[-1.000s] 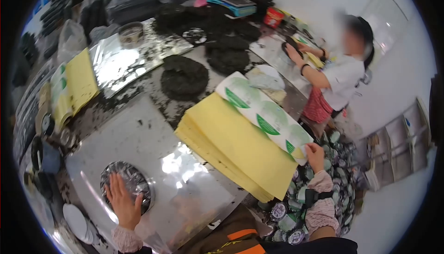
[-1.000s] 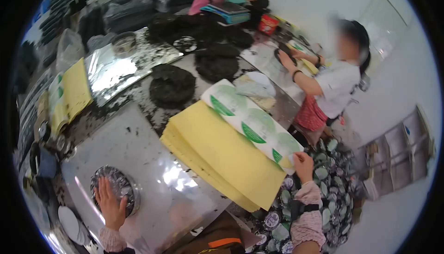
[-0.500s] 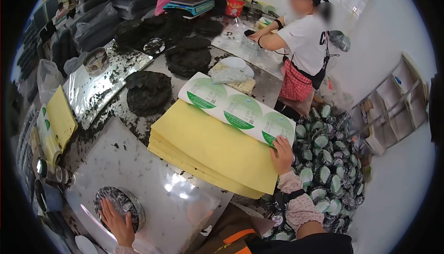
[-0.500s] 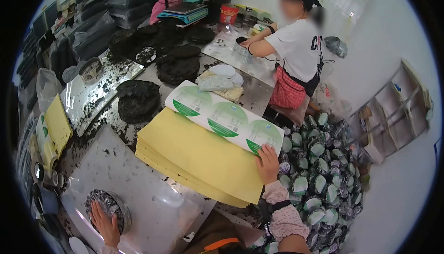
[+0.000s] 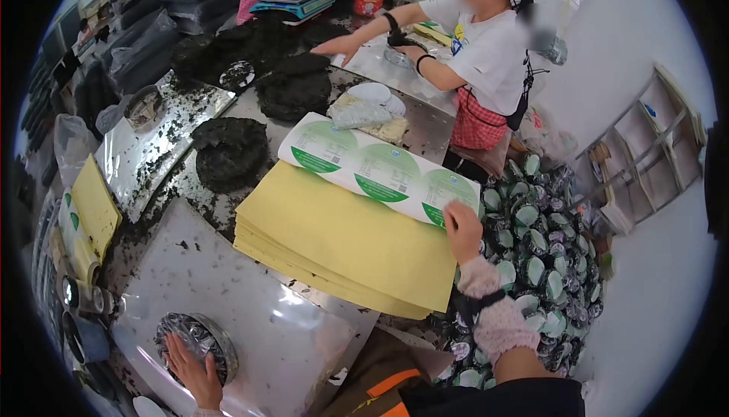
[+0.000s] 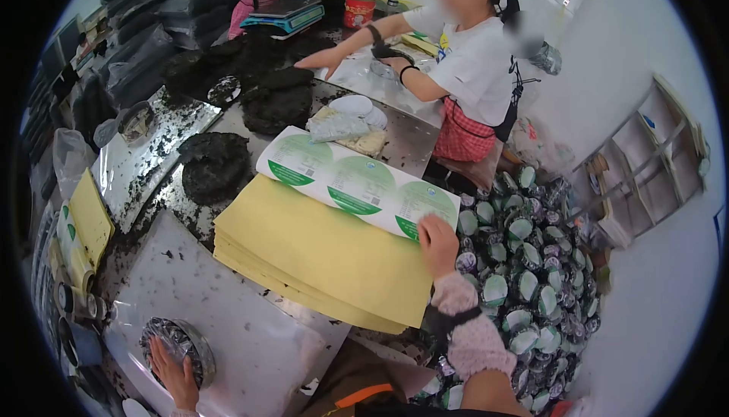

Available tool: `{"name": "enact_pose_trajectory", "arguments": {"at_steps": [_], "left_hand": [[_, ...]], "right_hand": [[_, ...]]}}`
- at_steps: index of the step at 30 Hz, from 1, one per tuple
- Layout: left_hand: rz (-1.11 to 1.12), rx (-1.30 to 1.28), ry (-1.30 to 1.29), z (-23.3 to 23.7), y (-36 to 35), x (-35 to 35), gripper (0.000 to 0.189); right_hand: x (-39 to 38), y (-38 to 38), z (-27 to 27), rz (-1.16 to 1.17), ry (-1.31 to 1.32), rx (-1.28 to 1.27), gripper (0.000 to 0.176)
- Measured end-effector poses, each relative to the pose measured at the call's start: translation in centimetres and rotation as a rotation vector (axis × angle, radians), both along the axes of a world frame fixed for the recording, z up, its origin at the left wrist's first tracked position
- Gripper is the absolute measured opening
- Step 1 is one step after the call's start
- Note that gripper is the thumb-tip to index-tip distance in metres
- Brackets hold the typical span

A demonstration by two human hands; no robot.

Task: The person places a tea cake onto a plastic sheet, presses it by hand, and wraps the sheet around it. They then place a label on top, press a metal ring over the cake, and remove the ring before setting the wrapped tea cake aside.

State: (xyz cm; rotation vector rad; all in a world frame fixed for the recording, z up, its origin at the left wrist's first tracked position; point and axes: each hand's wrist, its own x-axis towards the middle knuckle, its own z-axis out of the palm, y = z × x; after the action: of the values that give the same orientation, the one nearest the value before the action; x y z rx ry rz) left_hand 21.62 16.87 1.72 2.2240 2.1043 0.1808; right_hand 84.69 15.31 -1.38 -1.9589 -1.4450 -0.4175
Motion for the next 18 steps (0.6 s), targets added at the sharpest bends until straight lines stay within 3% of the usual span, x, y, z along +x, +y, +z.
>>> {"name": "enact_pose_trajectory", "arguments": {"at_steps": [5,11,14,18], "left_hand": [[-0.007,-0.009,0.024,-0.3,0.0,-0.2,0.085],[-0.008,0.010,0.012,0.0,0.0,0.1,0.083],[-0.021,0.017,0.020,-0.5,-0.2,-0.4,0.083],[-0.015,0.019,0.005,-0.2,0.0,-0.1,0.083]], "right_hand": [[-1.6,-2.1,-1.4,0.033,-0.256,0.078,0.028],[-0.9,-0.8,-1.8,0.059,-0.356,0.067,0.026],[-1.3,-0.9,-1.2,0.070,-0.300,0.086,0.020],[-1.5,-0.5,0.3,-0.048,0.052,0.068,0.013]]}}
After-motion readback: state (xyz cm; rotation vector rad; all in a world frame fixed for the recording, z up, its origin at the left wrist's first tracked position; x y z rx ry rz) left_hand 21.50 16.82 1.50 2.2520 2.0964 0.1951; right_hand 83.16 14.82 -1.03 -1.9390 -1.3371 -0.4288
